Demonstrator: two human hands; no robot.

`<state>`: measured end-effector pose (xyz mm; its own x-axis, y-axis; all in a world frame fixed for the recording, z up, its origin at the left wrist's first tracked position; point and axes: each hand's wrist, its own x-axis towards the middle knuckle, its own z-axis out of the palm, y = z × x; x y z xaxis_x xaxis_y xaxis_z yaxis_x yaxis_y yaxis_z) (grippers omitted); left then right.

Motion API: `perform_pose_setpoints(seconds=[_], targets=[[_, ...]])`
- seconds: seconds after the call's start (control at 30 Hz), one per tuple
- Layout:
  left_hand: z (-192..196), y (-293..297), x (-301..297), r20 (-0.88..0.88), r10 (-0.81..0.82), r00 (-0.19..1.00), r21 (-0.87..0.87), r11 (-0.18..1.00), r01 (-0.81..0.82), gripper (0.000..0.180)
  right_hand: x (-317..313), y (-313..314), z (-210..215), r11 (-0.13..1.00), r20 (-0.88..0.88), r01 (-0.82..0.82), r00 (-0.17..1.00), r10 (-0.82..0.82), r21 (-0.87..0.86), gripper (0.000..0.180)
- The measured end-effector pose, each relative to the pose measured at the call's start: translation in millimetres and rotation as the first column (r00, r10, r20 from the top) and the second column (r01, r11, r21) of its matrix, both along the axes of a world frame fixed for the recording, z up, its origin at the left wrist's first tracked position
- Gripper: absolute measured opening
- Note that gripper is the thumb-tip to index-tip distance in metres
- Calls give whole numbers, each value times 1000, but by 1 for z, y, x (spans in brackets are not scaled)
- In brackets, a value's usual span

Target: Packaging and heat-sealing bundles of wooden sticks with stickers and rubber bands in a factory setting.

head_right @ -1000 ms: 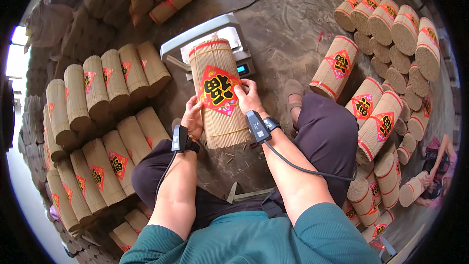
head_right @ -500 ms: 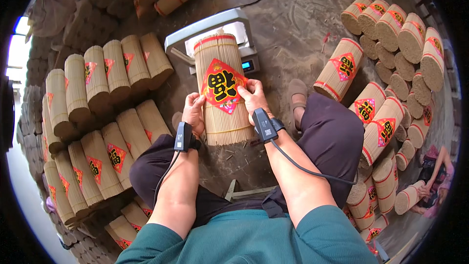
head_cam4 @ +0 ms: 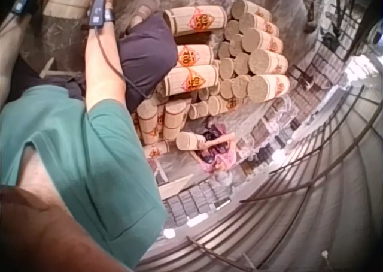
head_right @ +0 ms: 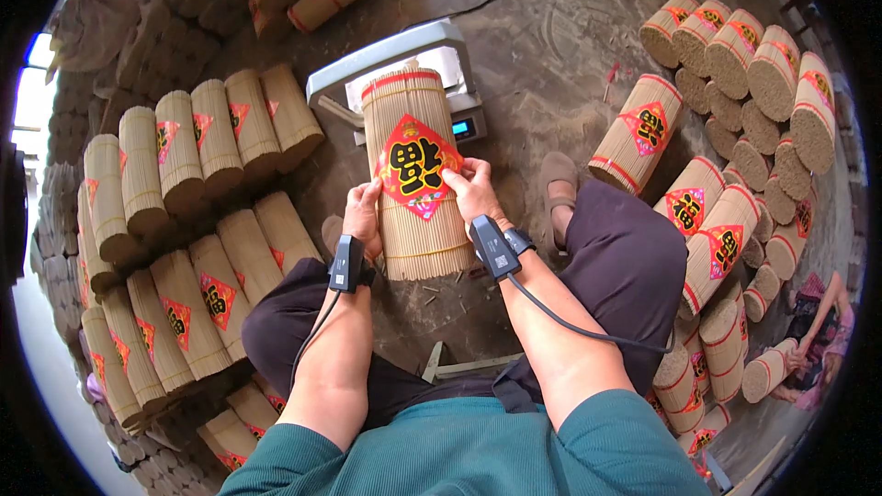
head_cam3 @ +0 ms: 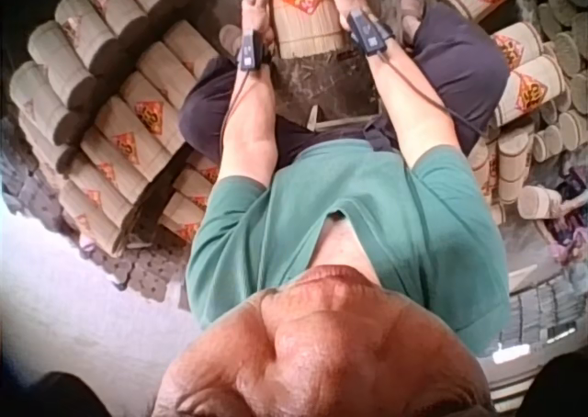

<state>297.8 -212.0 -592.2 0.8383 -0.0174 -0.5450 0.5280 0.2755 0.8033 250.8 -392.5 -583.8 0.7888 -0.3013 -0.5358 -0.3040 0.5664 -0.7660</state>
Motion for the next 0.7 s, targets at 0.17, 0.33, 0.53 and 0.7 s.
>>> perform_pose_setpoints(seconds=[0.17, 0.33, 0.53, 0.7], targets=[[-7, 4, 5, 19, -48, 999, -8, 999, 48, 42, 1, 1, -5, 999, 21, 10, 1000, -9, -34, 47], [10, 0, 7, 34, 4, 999, 0, 1000, -4, 40, 6, 3, 14, 999, 7, 49, 999, -49, 10, 47], [17, -10, 46, 72, 40, 997, -67, 997, -35, 37, 47, -6, 22, 996, 111, 63, 991, -69, 58, 44], [14, -21, 85, 138, 22, 990, -34, 999, -17, 37, 86, -15, 18, 993, 109, 75, 990, -85, 91, 42]])
